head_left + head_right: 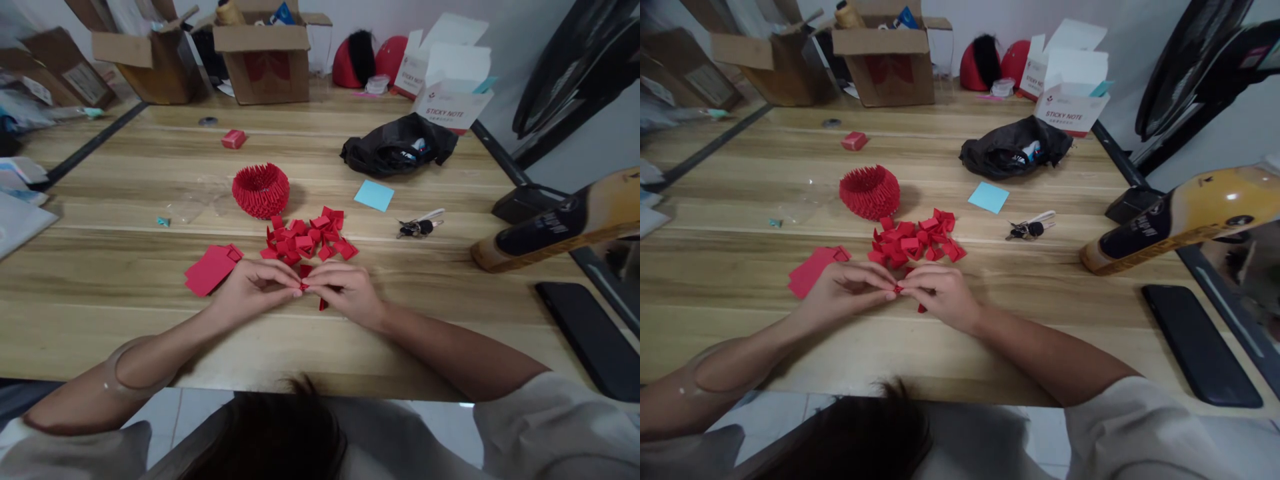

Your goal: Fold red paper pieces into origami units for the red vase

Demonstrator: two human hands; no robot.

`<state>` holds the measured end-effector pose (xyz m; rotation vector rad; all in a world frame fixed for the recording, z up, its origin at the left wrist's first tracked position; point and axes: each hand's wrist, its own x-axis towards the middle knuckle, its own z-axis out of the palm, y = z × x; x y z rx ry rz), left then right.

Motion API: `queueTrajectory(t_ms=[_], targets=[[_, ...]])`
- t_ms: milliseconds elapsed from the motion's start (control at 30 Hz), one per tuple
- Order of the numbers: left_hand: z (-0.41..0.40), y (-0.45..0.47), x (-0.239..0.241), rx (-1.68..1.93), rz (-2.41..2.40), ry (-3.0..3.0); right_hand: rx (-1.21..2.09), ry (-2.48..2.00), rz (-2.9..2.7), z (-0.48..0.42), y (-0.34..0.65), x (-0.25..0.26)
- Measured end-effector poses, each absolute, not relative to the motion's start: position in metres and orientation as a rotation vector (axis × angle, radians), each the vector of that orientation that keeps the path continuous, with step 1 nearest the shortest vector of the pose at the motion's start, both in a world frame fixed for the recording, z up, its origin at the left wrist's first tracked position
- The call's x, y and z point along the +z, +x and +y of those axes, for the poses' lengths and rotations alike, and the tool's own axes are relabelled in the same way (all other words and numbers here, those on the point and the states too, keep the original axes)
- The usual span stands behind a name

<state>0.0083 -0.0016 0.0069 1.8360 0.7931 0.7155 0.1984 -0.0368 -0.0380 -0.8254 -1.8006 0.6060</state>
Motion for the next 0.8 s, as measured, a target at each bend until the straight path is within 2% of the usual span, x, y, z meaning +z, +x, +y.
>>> queueTrajectory(t_ms=[200, 433, 800], targets=[[0.0006, 0.0047, 0.0073, 0.682, 0.799, 1.603, 0.551, -0.929, -1.697, -0.0398, 0.197, -0.0321], [-0.0007, 0.0061, 0.0041, 0.619, 0.837, 1.345, 0.741, -0.847, -1.647, -0.0414, 0.1975, -0.0367], [-0.0012, 0.0071, 0.0022, 0.586, 0.866, 1.318, 0.737, -0.815, -1.741, -0.0413, 0.2008, -0.04]])
